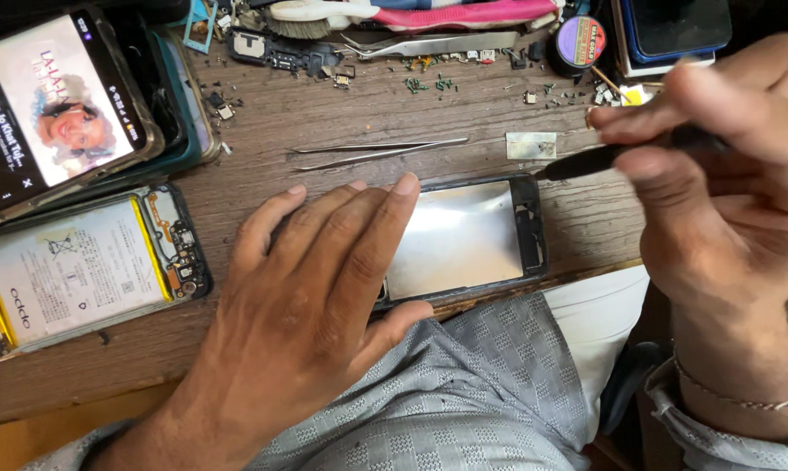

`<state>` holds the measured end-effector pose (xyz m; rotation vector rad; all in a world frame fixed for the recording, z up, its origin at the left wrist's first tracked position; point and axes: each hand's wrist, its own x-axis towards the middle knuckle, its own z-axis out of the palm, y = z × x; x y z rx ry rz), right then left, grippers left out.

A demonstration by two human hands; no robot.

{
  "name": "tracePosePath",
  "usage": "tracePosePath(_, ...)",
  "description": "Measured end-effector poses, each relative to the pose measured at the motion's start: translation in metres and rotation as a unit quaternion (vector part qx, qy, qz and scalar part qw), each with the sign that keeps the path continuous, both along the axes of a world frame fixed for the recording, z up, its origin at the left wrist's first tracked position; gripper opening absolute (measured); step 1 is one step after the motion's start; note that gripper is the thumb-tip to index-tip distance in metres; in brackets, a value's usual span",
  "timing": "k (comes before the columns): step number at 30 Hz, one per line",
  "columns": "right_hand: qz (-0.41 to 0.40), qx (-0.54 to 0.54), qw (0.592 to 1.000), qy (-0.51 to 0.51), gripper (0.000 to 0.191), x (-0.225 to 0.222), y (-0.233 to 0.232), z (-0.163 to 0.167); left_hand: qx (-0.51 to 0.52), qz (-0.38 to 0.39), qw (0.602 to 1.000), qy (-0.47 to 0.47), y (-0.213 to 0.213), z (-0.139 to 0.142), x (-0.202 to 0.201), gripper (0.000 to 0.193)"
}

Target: The person uses tweezers and a prying tool to remove adhesive residue and small components from the frame of a disassembled smartphone. The phone is held on the lap and later placed on a cluttered workbench while the person continues to scrape and clean the edges.

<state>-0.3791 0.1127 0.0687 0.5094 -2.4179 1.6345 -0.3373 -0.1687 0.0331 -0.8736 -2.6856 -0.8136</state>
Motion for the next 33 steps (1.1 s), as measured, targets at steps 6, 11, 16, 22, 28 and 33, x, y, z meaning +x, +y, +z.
tracePosePath(6,-0.014,0.031,0.999,-0.013,0.045,0.004,0.008,-0.009,-0.001,0.001,1.0,0.013,0.001,-0.007,0.0,0.094)
tracePosePath(11,0.0,0.109,0.994,0.01,0.035,-0.01,0.026,-0.038,0.011,-0.002,1.0,0.012,0.0,-0.016,0.0,0.096)
tracePosePath(16,0.006,0.146,0.989,-0.027,0.035,-0.017,0.053,-0.063,0.012,-0.002,1.0,0.013,-0.001,-0.016,-0.002,0.095)
tracePosePath(22,0.069,0.157,0.985,0.036,0.031,-0.031,0.072,-0.078,0.025,-0.004,1.0,0.003,-0.001,-0.015,-0.003,0.094)
tracePosePath(28,0.034,0.148,0.987,0.054,0.034,-0.029,0.064,-0.076,0.023,-0.003,1.0,0.001,-0.001,-0.014,-0.004,0.093)
tracePosePath(33,0.008,0.103,0.994,0.029,0.024,-0.023,0.051,-0.066,0.018,-0.008,1.0,-0.004,-0.003,-0.013,-0.004,0.092)
